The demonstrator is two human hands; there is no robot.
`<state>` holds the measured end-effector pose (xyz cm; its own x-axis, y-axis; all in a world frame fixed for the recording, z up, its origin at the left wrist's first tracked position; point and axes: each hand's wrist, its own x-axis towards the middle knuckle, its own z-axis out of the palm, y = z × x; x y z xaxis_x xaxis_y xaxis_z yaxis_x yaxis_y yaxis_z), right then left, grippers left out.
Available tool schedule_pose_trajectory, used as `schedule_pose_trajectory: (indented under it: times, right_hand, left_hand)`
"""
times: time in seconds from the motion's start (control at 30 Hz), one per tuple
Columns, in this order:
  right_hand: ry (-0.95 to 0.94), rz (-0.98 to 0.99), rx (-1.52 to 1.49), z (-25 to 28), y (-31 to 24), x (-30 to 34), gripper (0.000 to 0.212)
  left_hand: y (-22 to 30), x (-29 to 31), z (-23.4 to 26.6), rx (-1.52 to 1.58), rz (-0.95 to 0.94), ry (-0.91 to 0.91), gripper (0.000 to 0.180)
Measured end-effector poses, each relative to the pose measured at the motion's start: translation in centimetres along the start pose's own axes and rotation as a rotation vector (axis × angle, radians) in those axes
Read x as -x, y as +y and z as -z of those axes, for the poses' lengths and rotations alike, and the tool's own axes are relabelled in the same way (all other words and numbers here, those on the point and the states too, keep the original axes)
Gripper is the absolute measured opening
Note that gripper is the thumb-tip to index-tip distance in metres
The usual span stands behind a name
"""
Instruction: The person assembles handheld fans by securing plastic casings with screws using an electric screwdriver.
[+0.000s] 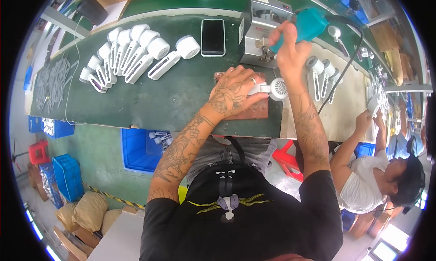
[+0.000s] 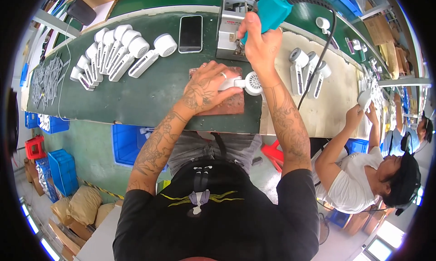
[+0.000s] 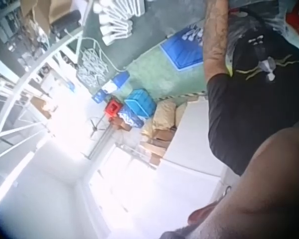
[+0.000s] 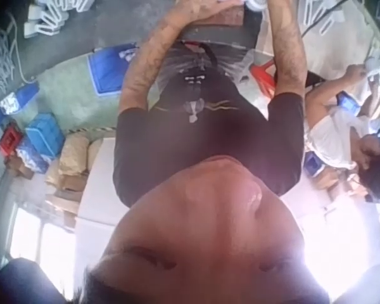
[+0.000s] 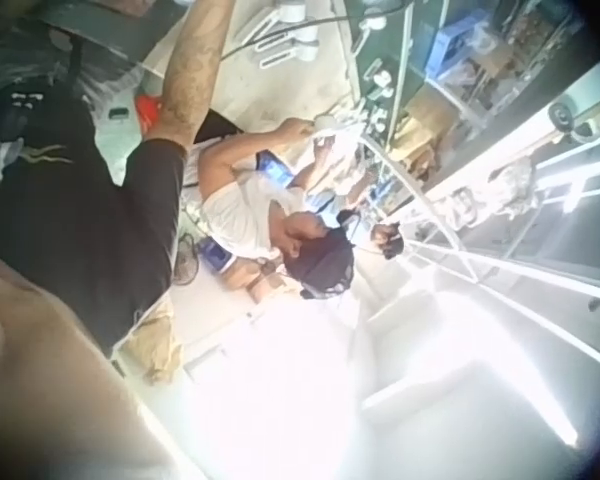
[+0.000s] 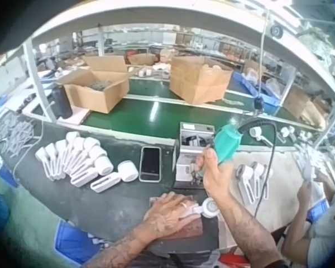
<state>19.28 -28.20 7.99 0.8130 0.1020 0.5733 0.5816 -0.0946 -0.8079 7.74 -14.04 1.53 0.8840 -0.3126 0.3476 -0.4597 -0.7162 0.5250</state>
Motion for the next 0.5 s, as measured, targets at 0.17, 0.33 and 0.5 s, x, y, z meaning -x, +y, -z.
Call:
schedule_pose_trajectory:
  times: [0.17, 0.33, 0.5]
  right_hand:
    - [-0.006, -0.223, -0.057, -0.2, -1.9, 1.0, 0.044]
    - [0.043, -0.226, -0.101, 1.3, -4.1, 3.9, 0.052]
    - [0.011, -0.251, -0.169, 1.2, -3.5, 4.9, 0.055]
  left_hand:
    - [0.0, 0.2, 0.1, -0.009, 0.023, 0.012, 0.051]
    - [0.0, 0.0, 0.1, 0.009, 0.01, 0.02, 0.051]
    - [0.0, 0.2, 0.2, -0.037, -0.003, 0.056, 0.05]
